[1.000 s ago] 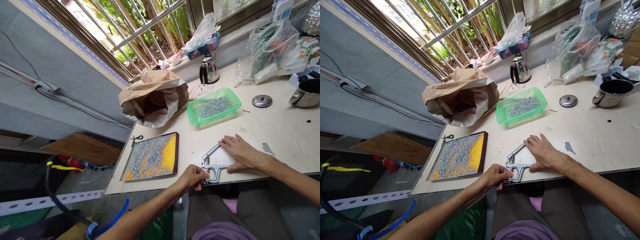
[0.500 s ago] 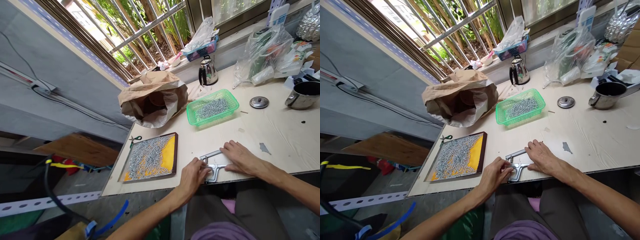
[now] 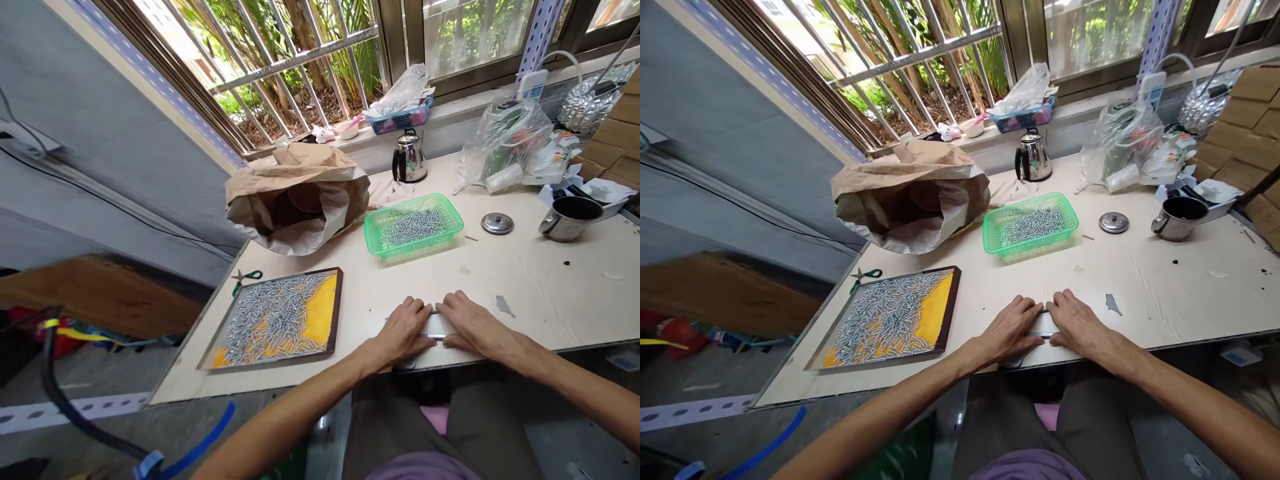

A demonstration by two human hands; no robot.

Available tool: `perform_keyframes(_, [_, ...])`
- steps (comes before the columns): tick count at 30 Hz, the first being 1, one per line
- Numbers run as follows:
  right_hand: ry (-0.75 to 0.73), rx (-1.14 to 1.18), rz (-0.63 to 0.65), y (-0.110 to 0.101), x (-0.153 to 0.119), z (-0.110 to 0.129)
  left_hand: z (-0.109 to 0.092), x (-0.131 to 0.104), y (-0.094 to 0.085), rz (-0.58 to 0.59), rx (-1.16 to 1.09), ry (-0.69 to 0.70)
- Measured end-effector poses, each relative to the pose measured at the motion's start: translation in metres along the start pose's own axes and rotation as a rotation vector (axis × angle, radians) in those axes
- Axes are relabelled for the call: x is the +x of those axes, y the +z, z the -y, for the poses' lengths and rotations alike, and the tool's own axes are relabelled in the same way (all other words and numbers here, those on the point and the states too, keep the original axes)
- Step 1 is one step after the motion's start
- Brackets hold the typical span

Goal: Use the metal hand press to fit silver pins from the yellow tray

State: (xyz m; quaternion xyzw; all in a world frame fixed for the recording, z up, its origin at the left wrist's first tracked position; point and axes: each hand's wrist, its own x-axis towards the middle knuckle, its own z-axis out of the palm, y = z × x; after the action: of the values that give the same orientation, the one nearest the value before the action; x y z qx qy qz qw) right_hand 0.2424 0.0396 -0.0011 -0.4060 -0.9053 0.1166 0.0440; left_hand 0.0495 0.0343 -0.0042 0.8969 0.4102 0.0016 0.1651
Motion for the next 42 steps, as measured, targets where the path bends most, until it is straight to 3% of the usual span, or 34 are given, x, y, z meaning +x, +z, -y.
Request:
perform_keyframes(10, [-0.066,0.025,-0.174,0.026,-0.004,-0.002,0.0,0.001,0.015,-0.118,-0.1,-0.007])
perform_keyframes(13, [-0.04,0.022,-0.177,0.02,-0.005,-0.01,-0.005,-0.005,0.023,-0.235,-0.075,-0.039])
perform_keyframes(18, [-0.083,0.017,-0.064,0.008,0.006,-0.031,-0.029,-0.025,0.055,-0.45,-0.027,-0.002])
perform_keyframes(23, [0.052,-0.129,-0.025,-0.003,0.035,-0.034,-0.052,-0.03,0.061,-0.457,-0.101,0.052])
perform_keyframes(27, [0.087,-0.177,-0.042,-0.014,0.055,-0.009,-0.052,-0.026,0.055,-0.438,-0.15,0.031])
perform_keyframes(30, [-0.12,-0.119,0.03,-0.012,0.062,0.026,-0.047,-0.026,0.061,-0.437,-0.179,0.052])
perform_keyframes(32, [-0.301,-0.073,0.099,-0.006,0.066,0.049,-0.046,-0.026,0.068,-0.382,-0.197,0.038])
perform_keyframes(34, [-0.393,-0.071,0.13,0.001,0.07,0.065,-0.046,-0.027,0.074,-0.339,-0.194,0.02])
perform_keyframes(37, [-0.449,-0.075,0.087,0.012,0.074,0.071,-0.046,-0.025,0.079,-0.358,-0.123,0.058])
perform_keyframes(42, [-0.553,0.017,-0.073,0.03,0.075,0.058,-0.042,-0.015,0.097,-0.34,-0.012,0.048])
